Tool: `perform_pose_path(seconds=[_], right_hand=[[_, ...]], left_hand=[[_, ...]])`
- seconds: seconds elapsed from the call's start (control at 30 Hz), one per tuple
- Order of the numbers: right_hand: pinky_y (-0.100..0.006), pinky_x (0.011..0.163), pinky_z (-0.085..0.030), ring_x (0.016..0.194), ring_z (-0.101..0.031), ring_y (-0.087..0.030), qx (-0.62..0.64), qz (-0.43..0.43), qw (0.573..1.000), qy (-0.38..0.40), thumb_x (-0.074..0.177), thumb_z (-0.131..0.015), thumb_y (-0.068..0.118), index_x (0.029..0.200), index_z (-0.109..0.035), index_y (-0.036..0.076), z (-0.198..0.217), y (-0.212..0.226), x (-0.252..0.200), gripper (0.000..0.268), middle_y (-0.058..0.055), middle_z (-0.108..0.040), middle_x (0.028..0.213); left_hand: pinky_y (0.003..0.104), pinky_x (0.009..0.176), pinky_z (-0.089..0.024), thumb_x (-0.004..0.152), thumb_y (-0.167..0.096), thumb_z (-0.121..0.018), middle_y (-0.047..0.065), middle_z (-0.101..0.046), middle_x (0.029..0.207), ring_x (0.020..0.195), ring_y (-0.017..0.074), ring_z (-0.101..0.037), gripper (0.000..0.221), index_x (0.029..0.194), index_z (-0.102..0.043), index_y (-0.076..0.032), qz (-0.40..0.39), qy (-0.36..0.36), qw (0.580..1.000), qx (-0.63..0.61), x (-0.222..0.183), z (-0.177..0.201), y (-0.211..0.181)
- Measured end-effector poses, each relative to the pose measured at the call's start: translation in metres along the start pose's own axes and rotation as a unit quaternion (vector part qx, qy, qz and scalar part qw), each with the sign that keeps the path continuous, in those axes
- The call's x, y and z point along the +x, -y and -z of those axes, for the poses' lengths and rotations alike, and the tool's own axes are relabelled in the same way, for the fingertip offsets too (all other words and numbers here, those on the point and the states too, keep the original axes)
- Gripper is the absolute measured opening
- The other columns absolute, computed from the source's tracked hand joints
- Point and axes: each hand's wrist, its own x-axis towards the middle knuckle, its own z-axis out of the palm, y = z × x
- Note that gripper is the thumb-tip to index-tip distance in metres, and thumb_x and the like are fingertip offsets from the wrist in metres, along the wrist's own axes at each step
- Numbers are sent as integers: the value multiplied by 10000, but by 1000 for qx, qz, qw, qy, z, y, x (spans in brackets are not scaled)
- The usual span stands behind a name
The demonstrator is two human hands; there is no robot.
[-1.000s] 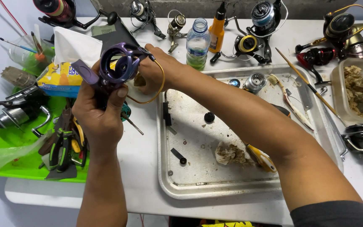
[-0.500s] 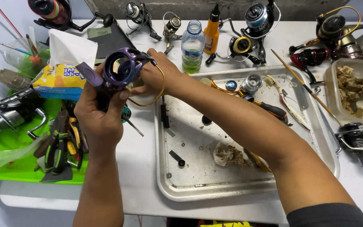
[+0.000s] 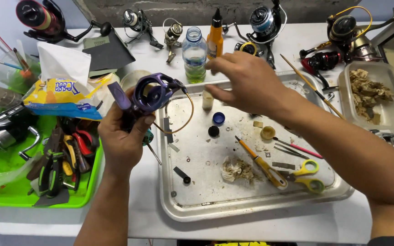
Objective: The person disassembles a fishing reel, removes a small component, and uses a brush to apply lubricant to internal parts. They handle the reel body, a small cap, and a brush while working at a cluttered workbench.
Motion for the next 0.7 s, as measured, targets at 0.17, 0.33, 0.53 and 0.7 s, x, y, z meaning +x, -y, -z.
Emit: perform_pose_path(seconds=[0.17,0.33,0.53,0.7], right_hand=[[-377,702,-573,745,-728,-289,11,-141,982,125,945,-729,261,1122,-740,77,31,-3,-61,255,-112,-754,837],[-340,722,-608,743,-765,-250,15,-262,931,255,929,-705,282,1067,-769,121,32,9,-109,221,-81,-784,791],[-351,761,-581,809,-740,-179,-6,-349,899,262,930,-682,416,1019,-769,196,33,-11,-127,253,6,-810,971],[-503,751,-553,887,-708,-333,-73,-400,890,206,1042,-562,341,1107,-713,102,44,-41,-140,290,-144,-769,1057]], left_hand=[[329,781,-571,828,-137,-852,120,-700,900,814,140,-616,464,1222,-681,40,28,67,997,12,2,-22,-17],[322,645,-567,761,-199,-918,107,-694,796,693,176,-667,406,1070,-735,-12,11,111,993,37,0,-43,-19],[280,708,-457,866,-218,-801,60,-679,956,776,158,-562,406,1205,-678,-32,35,200,971,125,-9,-42,-10],[274,889,-529,867,-212,-787,78,-749,1152,991,142,-671,529,1337,-622,-32,59,190,974,105,-9,-38,-11]])
